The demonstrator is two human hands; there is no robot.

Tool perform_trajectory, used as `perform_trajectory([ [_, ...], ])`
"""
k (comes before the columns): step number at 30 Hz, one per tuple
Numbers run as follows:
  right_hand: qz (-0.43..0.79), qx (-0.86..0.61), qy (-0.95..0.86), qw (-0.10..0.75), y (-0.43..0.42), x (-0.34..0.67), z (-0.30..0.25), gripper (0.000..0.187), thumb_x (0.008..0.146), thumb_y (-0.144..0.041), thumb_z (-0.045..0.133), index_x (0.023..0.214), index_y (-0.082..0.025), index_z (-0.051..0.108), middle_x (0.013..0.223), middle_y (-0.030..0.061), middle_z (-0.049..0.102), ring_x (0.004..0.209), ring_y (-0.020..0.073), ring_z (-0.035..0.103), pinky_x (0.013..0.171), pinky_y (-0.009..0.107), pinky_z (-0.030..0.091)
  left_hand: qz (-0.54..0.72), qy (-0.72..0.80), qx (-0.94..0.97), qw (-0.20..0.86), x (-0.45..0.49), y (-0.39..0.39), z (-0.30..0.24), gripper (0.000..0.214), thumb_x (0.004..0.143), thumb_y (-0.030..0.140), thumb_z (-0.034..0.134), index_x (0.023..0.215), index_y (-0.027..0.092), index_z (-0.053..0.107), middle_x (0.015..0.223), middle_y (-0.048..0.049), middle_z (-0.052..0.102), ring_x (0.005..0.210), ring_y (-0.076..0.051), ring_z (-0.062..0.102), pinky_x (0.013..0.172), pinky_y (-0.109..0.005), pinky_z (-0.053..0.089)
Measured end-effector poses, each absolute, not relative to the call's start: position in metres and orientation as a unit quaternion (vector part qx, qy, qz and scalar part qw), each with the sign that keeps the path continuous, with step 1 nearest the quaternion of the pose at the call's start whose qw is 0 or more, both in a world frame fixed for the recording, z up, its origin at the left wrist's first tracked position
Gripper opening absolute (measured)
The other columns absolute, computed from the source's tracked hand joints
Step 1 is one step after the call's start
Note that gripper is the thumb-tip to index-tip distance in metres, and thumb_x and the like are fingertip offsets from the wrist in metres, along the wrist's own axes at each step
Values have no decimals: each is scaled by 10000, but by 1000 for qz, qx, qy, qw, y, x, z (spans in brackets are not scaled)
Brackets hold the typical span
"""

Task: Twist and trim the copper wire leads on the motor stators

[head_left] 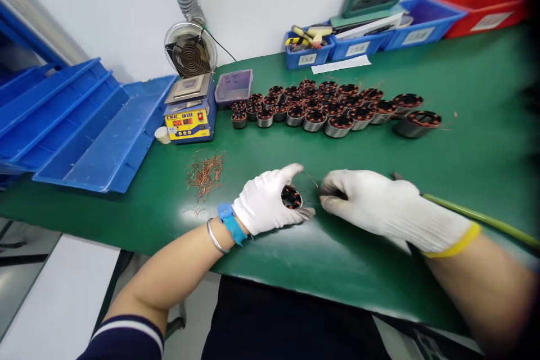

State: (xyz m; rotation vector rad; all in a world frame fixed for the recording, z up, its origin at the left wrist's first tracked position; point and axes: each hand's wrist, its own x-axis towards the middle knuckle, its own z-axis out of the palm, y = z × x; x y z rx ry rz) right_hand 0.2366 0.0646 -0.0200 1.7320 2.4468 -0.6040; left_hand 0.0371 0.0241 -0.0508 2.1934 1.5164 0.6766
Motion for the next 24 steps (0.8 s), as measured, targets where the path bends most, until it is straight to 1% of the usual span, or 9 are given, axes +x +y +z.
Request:
perform_trajectory([
  [2,-221,606,764,26,62,238,-14,245,711,-430,660,912,-291,664,1004,-1,698,908,256,627,649,323,352,230,565,773,173,39,20,-53,881,691,565,747,1432,211,428,1090,-98,672,994,-309,657,906,-428,528],
  [4,-245,610,753,-3,57,233,-12,287,706,-474,670,918,-282,655,974,3,698,859,239,627,634,315,344,213,581,770,156,41,19,-53,929,690,571,737,1465,202,381,1056,-104,667,964,-325,658,861,-436,534],
  [8,-232,535,812,-29,50,219,-26,293,905,-421,400,815,-232,605,829,20,667,759,194,603,576,310,297,209,586,769,149,41,20,-55,902,746,562,688,1482,173,343,1055,-120,662,972,-329,652,872,-441,524],
  [13,-77,554,827,60,52,222,-35,357,929,-400,347,846,-211,638,827,74,670,750,252,627,524,314,251,218,583,766,162,37,22,-58,991,680,633,736,1476,192,344,1129,-121,654,1004,-337,644,893,-463,526],
  [16,-13,595,804,-14,44,225,-27,403,903,-452,394,1104,-218,654,1110,103,678,716,251,642,538,322,327,208,593,760,166,36,22,-56,1032,662,617,757,1496,214,302,1088,-104,663,984,-337,652,867,-471,536],
  [18,-59,580,807,-89,38,224,-23,595,819,-502,522,1360,-252,526,1356,97,577,727,225,656,567,325,400,200,599,754,180,34,22,-53,1058,669,577,764,1516,212,245,1085,-101,664,993,-334,652,871,-471,536],
  [20,-134,534,828,-106,35,220,-25,805,746,-487,602,1487,-258,384,1418,95,537,796,239,674,584,319,440,194,603,747,200,32,22,-51,1068,680,525,764,1528,205,200,1104,-105,661,1011,-331,651,883,-472,531],
  [22,-192,502,840,-74,36,216,-31,743,787,-438,562,1489,-260,394,1359,86,594,914,274,678,615,320,456,191,600,745,220,29,24,-49,1065,692,475,757,1535,202,166,1117,-107,662,1015,-326,654,885,-471,529],
  [24,-239,498,832,-44,42,214,-37,536,879,-403,453,1400,-296,512,1281,55,650,1016,280,659,658,318,451,194,590,748,234,26,26,-49,1057,702,452,745,1537,199,149,1099,-97,673,988,-311,665,872,-461,532],
])
